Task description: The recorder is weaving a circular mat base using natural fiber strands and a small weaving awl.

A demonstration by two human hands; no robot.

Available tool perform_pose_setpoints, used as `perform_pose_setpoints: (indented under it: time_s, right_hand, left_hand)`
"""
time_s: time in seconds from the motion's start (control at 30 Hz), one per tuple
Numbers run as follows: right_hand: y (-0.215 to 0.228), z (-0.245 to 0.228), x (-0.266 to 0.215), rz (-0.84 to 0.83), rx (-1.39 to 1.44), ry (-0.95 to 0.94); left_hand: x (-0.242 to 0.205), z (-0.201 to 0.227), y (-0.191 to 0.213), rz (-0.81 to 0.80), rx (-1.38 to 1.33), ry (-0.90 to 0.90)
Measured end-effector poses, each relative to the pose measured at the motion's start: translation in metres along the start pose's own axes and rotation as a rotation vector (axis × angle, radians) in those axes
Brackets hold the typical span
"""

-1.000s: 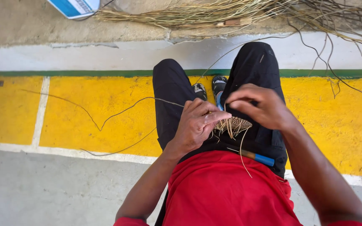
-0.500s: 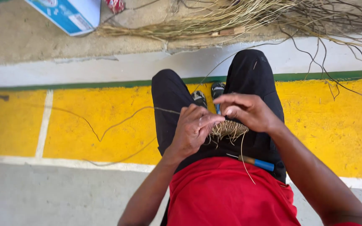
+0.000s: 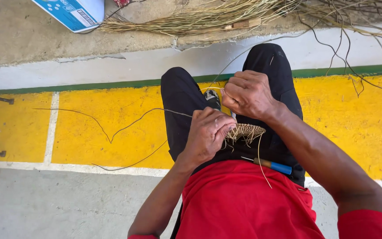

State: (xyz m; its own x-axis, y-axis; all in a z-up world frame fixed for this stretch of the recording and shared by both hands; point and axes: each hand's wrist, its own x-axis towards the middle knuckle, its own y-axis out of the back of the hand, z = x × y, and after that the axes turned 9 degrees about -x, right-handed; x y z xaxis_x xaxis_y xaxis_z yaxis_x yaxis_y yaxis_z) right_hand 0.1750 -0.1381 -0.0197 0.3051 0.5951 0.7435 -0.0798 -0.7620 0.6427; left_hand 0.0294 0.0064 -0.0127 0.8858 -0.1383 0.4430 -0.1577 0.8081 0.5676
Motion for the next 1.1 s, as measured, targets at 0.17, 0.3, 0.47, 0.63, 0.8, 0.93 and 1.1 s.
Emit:
perform_pose_setpoints:
  time_s: [0.17,0.3,0.47,0.63,0.8,0.93,1.1]
  right_hand:
    - [0.014,-0.011,-0.005,-0.023,0.145,-0.239]
    - [0.057,-0.031,-0.042,-0.066,0.938,-0.818]
    - [0.077,-0.055,-0.089,-0.298,1.285,-0.732]
    - [0.067,-0.071,-0.079,-0.365,0.767,-0.911]
    - [0.059,-0.064,-0.066,-0.099,0.177,-0.368]
    - [0.054,-0.067,-0.061,-0.067,0.219,-0.438]
    - [0.054,-0.065,-0.06,-0.019,0.212,-0.428]
  left_hand:
    - [-0.001,-0.005,0.006,-0.043,-0.045,0.058]
    - [0.003,-0.015,0.018,-0.119,-0.085,0.07]
    - [0.0,-0.011,0.014,-0.081,-0.074,0.057]
    - [0.0,-0.008,0.014,-0.059,-0.056,0.065]
    - [-0.003,-0.017,0.009,-0.023,-0.056,0.029]
    - [-0.002,-0.017,0.009,-0.033,-0.033,0.048]
    - [-0.003,-0.021,0.007,-0.022,-0.056,0.031]
